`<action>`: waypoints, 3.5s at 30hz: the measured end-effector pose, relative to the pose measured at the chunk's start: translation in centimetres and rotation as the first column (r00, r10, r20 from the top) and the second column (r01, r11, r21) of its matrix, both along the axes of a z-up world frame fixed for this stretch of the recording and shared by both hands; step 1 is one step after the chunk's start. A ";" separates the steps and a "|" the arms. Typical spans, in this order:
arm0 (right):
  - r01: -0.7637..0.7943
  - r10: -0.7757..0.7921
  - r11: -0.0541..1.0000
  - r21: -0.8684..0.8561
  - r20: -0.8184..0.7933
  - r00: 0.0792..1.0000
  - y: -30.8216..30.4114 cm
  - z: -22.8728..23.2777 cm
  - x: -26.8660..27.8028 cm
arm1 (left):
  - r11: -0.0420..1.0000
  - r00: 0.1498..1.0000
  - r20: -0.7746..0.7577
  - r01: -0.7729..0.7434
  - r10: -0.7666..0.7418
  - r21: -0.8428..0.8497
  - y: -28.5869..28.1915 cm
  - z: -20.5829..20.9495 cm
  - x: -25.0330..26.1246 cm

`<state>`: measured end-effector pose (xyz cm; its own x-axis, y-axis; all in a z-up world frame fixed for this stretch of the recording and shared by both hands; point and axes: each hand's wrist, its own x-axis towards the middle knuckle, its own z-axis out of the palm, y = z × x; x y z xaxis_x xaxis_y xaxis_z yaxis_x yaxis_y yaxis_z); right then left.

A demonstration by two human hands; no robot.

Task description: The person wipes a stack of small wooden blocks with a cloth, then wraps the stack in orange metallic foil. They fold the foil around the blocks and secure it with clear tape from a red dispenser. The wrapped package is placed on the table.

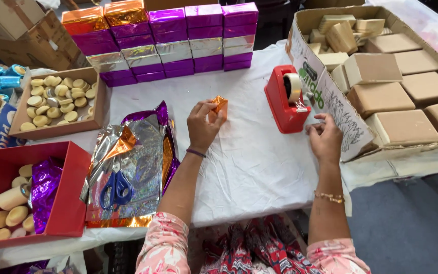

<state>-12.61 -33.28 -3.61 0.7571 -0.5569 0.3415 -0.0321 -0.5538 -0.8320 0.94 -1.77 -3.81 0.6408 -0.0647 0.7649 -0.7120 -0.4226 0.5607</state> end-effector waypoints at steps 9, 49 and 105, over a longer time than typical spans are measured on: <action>-0.468 0.463 0.883 0.039 0.087 0.882 9.3 5.5 5.3 | 1.000 1.000 -0.005 0.009 -0.008 0.004 -0.1 0.9 -0.3; -0.537 0.550 0.834 0.130 -0.280 0.787 12.2 4.5 15.9 | 0.995 0.998 0.064 0.006 -0.012 0.095 -0.5 2.6 -1.5; -0.696 0.736 0.407 0.591 0.239 0.634 12.1 -0.2 14.3 | 0.994 0.998 0.025 0.052 -0.055 0.100 -0.7 1.8 -1.6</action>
